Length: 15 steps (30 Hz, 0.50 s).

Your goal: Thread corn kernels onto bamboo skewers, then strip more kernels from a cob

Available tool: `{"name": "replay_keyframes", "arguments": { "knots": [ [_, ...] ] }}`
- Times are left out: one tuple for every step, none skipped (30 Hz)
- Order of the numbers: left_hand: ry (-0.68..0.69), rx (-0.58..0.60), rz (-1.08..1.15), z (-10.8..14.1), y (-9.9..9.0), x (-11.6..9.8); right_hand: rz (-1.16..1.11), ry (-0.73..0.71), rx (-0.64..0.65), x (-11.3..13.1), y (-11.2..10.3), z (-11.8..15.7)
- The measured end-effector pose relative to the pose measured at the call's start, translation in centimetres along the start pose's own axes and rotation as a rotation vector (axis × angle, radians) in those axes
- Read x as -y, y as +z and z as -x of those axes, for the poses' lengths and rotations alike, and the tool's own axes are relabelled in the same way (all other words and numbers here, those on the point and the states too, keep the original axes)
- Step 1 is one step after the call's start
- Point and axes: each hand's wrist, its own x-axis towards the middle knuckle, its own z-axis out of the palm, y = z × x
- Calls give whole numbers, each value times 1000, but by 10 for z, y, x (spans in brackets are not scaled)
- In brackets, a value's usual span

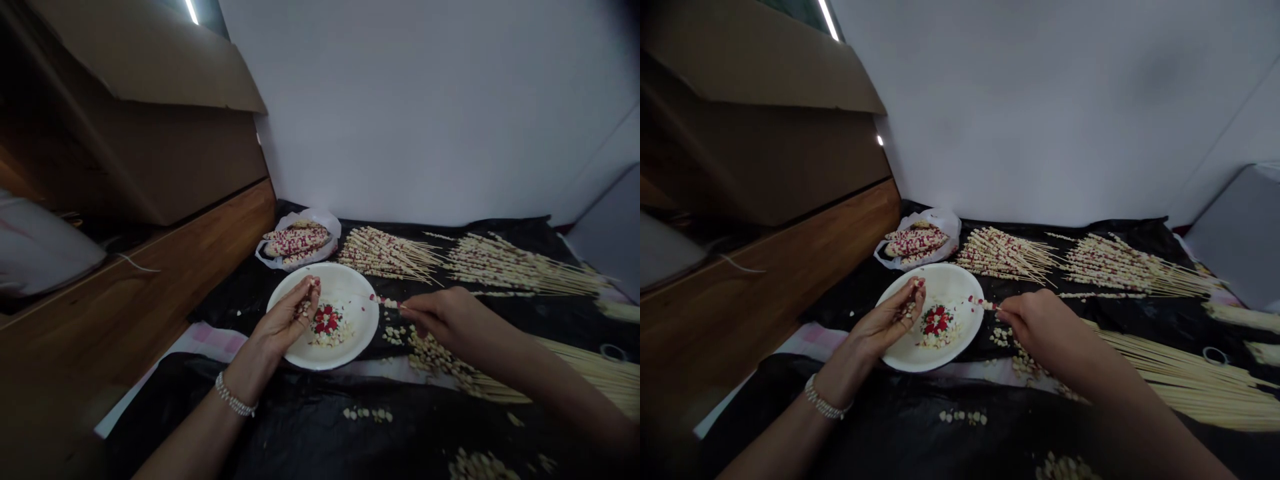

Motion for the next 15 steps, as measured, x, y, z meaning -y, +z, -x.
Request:
{"name": "replay_keyframes", "arguments": {
  "knots": [
    [2,-9,-3,0,1,0,7,-4,-11,1,2,0],
    [4,-18,-7,0,1,0,11,-8,-21,2,4,-1],
    [6,-25,-10,0,1,0,13,-12,-33,3,6,-1],
    [6,-27,-14,-1,0,0,18,-21,-47,3,7,-1],
    [9,-22,-19,-2,0,0,24,-34,-67,4,8,-1],
    [14,-12,-24,-3,-1,0,31,-47,-92,4,8,-1],
    [17,-1,-29,-3,-2,0,37,-57,-117,5,8,0],
    [20,7,-34,-4,-3,1,39,-62,-140,6,8,0],
    [16,10,-43,-3,-4,2,39,-62,-154,8,7,0],
    [7,14,-56,-3,-4,4,35,-51,-160,10,8,1],
    [-7,17,-74,-2,-5,7,29,-39,-160,12,8,1],
    [-26,21,-100,0,-5,10,25,-32,-151,14,10,1],
    [-39,36,-126,1,-4,13,21,-23,-151,17,12,1],
    [-47,43,-148,3,-4,16,25,-37,-149,18,14,0],
    [-48,48,-166,4,-5,19,35,-49,-150,20,17,0]
  ]
}}
